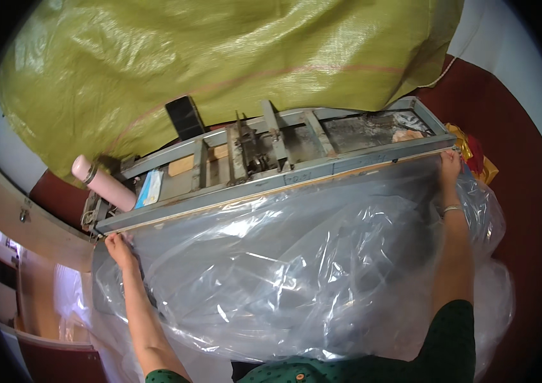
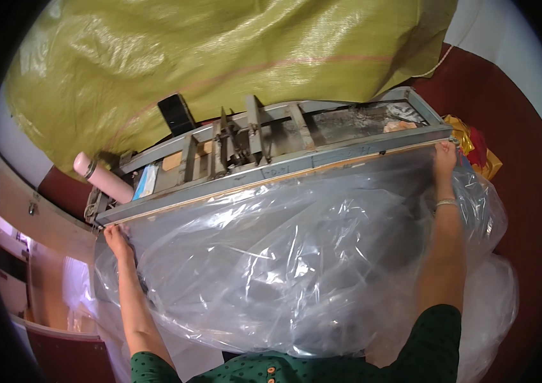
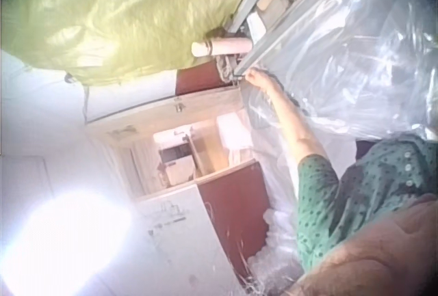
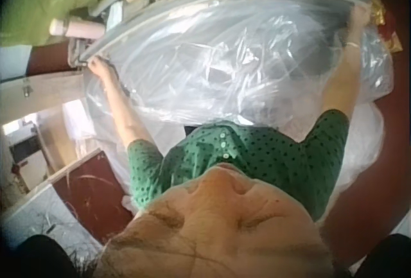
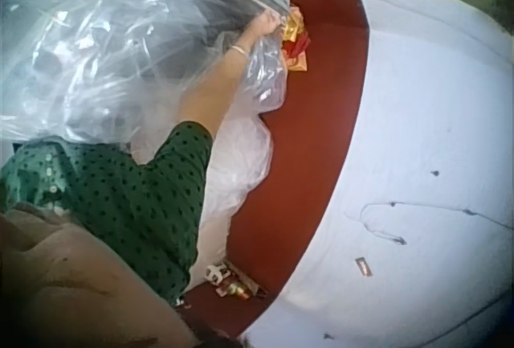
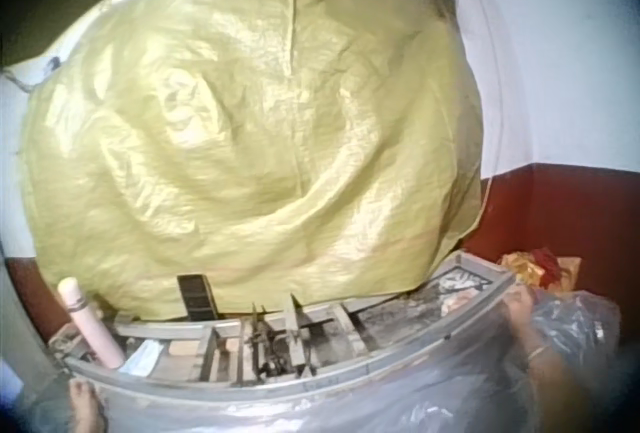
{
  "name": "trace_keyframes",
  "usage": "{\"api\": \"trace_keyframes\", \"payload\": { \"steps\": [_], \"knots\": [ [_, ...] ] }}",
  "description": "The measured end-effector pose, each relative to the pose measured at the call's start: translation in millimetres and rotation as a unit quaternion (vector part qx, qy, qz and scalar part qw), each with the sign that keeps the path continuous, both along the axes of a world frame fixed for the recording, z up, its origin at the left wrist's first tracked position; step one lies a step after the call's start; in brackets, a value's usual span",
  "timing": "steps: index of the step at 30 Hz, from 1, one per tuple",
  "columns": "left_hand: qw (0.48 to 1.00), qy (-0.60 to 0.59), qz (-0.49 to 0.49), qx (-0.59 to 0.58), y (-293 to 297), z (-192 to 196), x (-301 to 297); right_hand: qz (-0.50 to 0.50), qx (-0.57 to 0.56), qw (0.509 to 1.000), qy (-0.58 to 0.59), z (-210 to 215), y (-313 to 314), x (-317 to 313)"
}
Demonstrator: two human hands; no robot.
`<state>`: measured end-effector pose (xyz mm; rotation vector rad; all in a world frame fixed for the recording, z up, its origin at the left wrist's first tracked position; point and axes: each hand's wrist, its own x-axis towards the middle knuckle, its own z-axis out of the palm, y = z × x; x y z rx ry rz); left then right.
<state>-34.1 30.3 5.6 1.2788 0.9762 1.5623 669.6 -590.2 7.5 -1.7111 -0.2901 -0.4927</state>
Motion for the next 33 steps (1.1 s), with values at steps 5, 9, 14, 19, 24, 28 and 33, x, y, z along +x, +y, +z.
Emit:
{"api": "trace_keyframes", "payload": {
  "steps": [5, 9, 14, 19, 24, 28, 33],
  "knots": [
    [0.972, 0.191, -0.136, 0.031, -44, 48, -19, -0.133, -0.126, 0.977, -0.106, 73, 55, -50],
    [0.946, 0.239, -0.185, 0.12, -131, 110, -28, 0.106, -0.102, 0.957, -0.251, 157, 159, -172],
    [0.934, 0.268, -0.114, 0.207, -193, 137, -90, 0.496, -0.153, 0.801, -0.298, 181, 290, -386],
    [0.879, 0.366, -0.059, 0.301, -237, 167, -114, 0.671, -0.182, 0.691, -0.196, 155, 328, -518],
    [0.804, 0.515, -0.296, 0.021, -260, 170, -145, 0.687, -0.174, 0.705, -0.039, 95, 301, -467],
    [0.624, 0.611, -0.487, 0.027, -285, 105, -144, 0.45, -0.256, 0.855, -0.038, 57, 201, -312],
    [0.551, 0.727, -0.403, 0.074, -275, 68, -175, 0.125, -0.343, 0.928, -0.067, 59, -57, -155]
  ]
}}
